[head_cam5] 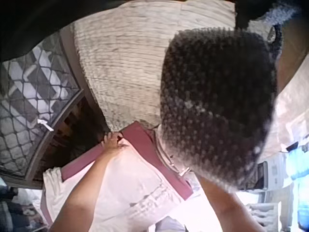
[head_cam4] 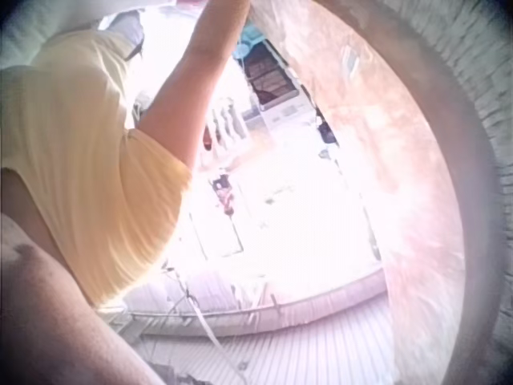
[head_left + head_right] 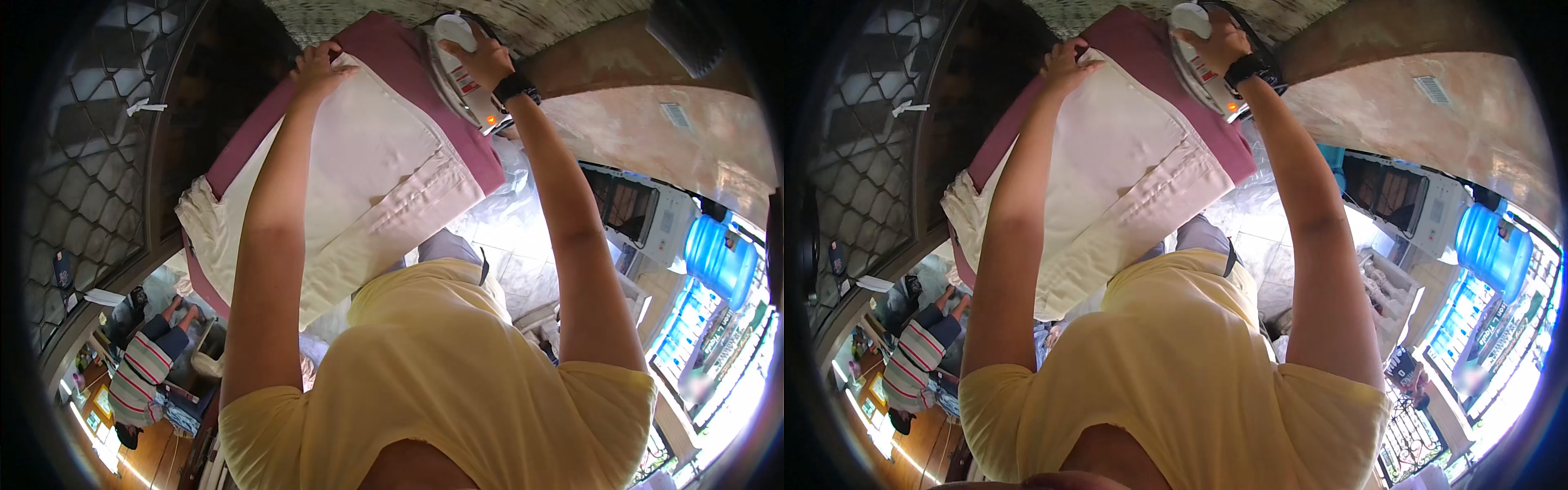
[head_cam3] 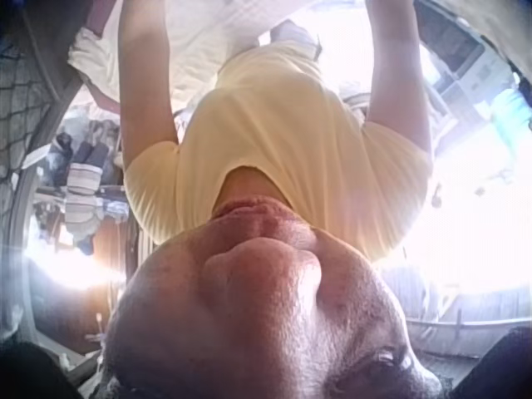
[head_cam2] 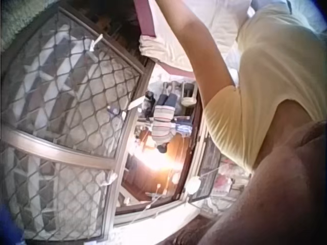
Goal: The person irons a light-colored shirt on an ironing board, smoothing the fabric by hand and using an iron to press the body and sleeves before lifting and inspecting the garment.
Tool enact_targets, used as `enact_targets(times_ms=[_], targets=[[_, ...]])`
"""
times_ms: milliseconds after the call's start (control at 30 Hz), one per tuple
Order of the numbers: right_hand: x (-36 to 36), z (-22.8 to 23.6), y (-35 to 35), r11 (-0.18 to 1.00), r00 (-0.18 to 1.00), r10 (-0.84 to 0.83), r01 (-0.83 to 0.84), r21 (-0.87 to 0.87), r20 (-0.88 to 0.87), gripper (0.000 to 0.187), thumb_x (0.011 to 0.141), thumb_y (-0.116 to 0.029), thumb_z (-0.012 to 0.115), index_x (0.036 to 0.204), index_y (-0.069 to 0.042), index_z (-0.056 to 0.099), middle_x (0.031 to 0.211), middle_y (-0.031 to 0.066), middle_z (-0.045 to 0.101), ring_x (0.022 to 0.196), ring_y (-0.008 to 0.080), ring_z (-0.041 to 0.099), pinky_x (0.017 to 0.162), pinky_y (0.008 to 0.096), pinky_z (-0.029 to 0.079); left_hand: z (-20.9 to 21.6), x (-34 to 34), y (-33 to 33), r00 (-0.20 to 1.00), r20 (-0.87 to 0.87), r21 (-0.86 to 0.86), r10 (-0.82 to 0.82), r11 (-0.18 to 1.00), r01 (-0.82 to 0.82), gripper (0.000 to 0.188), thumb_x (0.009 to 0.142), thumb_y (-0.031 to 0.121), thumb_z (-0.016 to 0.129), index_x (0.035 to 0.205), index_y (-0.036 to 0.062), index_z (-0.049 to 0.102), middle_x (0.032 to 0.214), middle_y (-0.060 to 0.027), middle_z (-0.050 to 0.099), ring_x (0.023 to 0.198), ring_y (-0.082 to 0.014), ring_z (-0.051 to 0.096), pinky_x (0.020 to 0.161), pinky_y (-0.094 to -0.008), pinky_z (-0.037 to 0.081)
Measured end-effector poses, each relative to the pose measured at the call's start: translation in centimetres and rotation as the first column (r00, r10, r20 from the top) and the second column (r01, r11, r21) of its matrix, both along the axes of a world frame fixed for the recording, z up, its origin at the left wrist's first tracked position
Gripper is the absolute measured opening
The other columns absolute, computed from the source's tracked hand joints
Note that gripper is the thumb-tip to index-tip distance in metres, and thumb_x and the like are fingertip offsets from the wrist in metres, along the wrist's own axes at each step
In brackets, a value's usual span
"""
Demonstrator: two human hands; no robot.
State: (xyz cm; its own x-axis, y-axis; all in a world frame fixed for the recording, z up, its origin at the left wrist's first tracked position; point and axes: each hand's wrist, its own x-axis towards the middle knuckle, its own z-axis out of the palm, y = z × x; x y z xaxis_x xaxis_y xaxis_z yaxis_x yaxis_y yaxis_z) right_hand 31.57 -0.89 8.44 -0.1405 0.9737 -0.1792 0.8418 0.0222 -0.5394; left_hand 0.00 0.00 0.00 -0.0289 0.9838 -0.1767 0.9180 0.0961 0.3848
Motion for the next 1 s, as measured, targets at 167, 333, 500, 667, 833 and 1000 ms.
enact_targets(times_ms=[167,333,500,667,833,1000], targets=[[2.7,-3.0,0.1,0.992,0.99,-0.128,0.129,-0.008,0.051,0.086,0.08,-0.068,0.058,0.15,-0.029,0.029,0.127,0.0203,0.06,0.121,0.0372,0.055,0.103,0.0442,0.043,-0.6,1.4,-1.4,0.988,0.153,0.149,-0.032,0.989,0.009,0.031,0.081,0.037,0.074,0.103,0.0182,0.065,0.115,-0.0017,0.064,0.119,-0.0278,0.049,0.101,-0.0602,0.032],[4.5,-3.3,-0.5,0.989,0.99,-0.141,0.141,-0.054,-0.011,0.087,0.077,-0.071,0.06,0.144,-0.019,0.039,0.128,0.0167,0.059,0.121,0.0385,0.053,0.101,0.0486,0.042,2.2,1.3,-3.4,0.947,0.309,0.247,-0.092,0.969,0.013,0.021,0.084,0.029,0.072,0.099,0.0158,0.066,0.094,-0.0035,0.067,0.1,-0.0274,0.057,0.09,-0.0474,0.041],[-0.7,-1.1,-1.8,0.82,0.959,-0.01,-0.155,0.55,0.285,0.09,0.07,-0.069,0.068,0.128,-0.002,0.05,0.127,0.0176,0.055,0.124,0.0344,0.046,0.105,0.0528,0.032,5.9,1.7,-7.5,0.987,0.059,0.476,-0.149,0.874,0.103,0.014,0.083,0.019,0.073,0.096,0.0156,0.069,0.09,-0.0037,0.062,0.093,-0.0245,0.055,0.085,-0.0417,0.043],[-12.3,-3.5,-2.6,0.629,0.656,0.753,-0.693,0.353,-0.053,0.053,0.076,-0.038,0.075,0.113,-0.003,0.062,0.114,0.017,0.064,0.109,0.0362,0.057,0.098,0.0431,0.041,9.2,3.3,-12.3,0.995,0.098,0.678,-0.032,0.734,-0.044,0.016,0.079,0.015,0.076,0.092,0.012,0.068,0.101,-0.0063,0.058,0.1,-0.0265,0.05,0.088,-0.0409,0.04],[-15.9,-3.2,0.7,0.659,0.637,0.748,-0.677,0.327,-0.189,0.023,0.08,-0.022,0.067,0.096,-0.004,0.069,0.089,0.0174,0.07,0.082,0.0341,0.067,0.081,0.0415,0.051,6.4,10.0,-22.5,0.958,0.269,0.627,0.094,0.738,-0.248,0.026,0.084,0.011,0.067,0.109,0.0083,0.06,0.108,-0.0139,0.056,0.101,-0.0335,0.052,0.087,-0.0436,0.043],[-15.6,-3.2,1.8,0.725,0.672,0.689,-0.642,0.25,-0.272,0.028,0.085,-0.032,0.065,0.094,-0.007,0.069,0.088,0.0189,0.068,0.084,0.0349,0.065,0.078,0.0438,0.05,-1.3,21.1,-27.5,0.936,0.094,0.189,-0.338,0.93,0.316,0.039,0.088,0.029,0.063,0.124,0.0165,0.055,0.103,-0.0124,0.063,0.1,-0.0322,0.06,0.085,-0.0421,0.049]])
